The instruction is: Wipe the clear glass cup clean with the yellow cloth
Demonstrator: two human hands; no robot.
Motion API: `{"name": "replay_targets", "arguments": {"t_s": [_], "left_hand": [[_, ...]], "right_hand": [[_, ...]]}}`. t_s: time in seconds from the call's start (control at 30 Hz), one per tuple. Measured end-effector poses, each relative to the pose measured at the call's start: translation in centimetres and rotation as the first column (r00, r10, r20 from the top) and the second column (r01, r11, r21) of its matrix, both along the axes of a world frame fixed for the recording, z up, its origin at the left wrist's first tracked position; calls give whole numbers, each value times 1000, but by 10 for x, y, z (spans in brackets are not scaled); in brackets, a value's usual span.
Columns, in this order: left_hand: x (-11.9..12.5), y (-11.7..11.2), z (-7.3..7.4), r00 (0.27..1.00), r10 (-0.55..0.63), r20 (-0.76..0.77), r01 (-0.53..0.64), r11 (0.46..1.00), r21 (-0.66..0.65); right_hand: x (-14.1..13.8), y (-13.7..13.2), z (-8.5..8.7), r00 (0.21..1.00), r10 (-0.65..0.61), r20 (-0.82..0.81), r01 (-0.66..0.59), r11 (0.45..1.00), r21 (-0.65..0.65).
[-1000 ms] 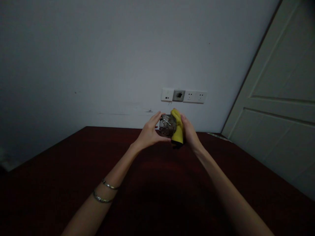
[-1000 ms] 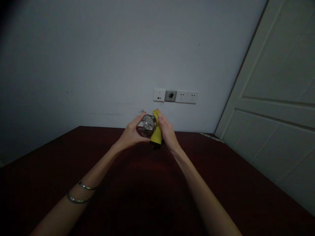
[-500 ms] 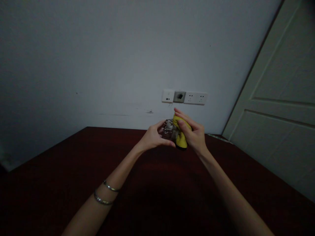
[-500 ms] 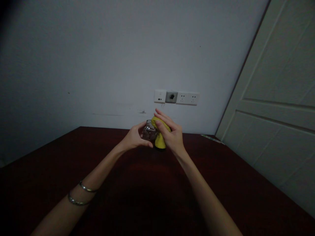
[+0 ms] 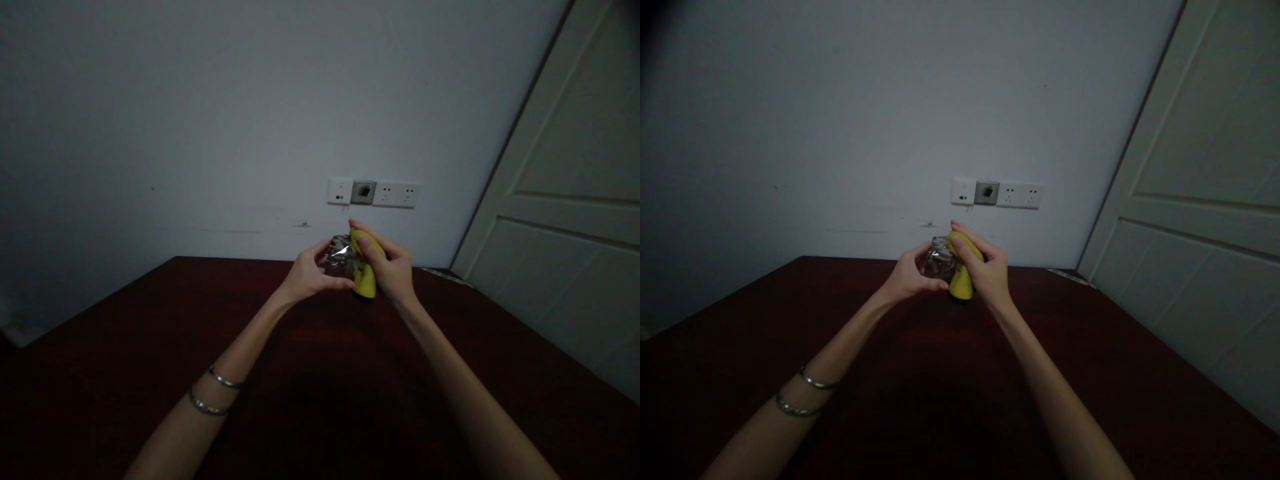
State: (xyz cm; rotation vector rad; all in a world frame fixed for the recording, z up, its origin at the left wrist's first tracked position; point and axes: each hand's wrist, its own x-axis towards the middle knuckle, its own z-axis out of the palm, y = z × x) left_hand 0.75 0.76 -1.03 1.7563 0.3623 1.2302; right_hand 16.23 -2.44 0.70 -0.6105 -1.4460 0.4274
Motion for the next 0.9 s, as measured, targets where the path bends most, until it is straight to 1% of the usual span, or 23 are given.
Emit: {"name": "replay_targets", "arguments": {"t_s": [0.13, 0.2, 0.27, 0.33, 0.4, 0.43, 0.47, 0.53, 0.57, 0.63, 0.7, 0.77, 0.83, 0.9], "left_hand": [[1, 0, 1, 995, 96, -38, -95, 995, 11], [0, 1, 1, 991, 121, -49, -120, 993, 17], [-1, 1, 0, 991, 124, -57, -122, 992, 28], [-2, 2, -2, 988, 131, -85, -127, 991, 52], [-3, 4, -5, 978, 165, -125, -155, 984, 83], [-3, 4, -6, 971, 191, -146, -177, 979, 105], [-3, 4, -7, 961, 224, -164, -203, 970, 135], [-3, 4, -7, 933, 302, -198, -260, 942, 215], [-3, 4, -7, 915, 340, -215, -283, 925, 254], [-3, 3, -6, 886, 394, -246, -311, 897, 315], [-3, 2, -5, 871, 416, -261, -315, 882, 351], [-2, 0, -5, 859, 444, -254, -329, 860, 390], [-1, -2, -4, 844, 488, -224, -364, 827, 428], [0, -4, -3, 837, 510, -200, -386, 808, 446]], "right_hand": [[-3, -5, 0, 991, -36, 126, 20, 992, 128], [-4, -6, 0, 988, -45, 144, 26, 991, 130], [-5, -5, 0, 995, -51, 82, 46, 997, 57], [-5, -1, 0, 999, -53, 11, 53, 996, -74], [-3, 2, 1, 999, -51, -7, 49, 984, -169], [-3, 2, 1, 998, -56, 15, 57, 983, -175], [-2, 2, 2, 996, -70, 58, 78, 986, -146], [-2, -2, 2, 972, -135, 194, 138, 990, -5], [-2, -5, 2, 946, -177, 272, 161, 984, 82], [-2, -9, 2, 876, -250, 413, 166, 959, 229], [-3, -12, 1, 815, -291, 501, 145, 940, 309], [-3, -12, 2, 801, -308, 513, 155, 935, 319], [-2, -11, 4, 835, -311, 455, 202, 941, 273], [1, -9, 7, 877, -301, 376, 238, 949, 206]]}}
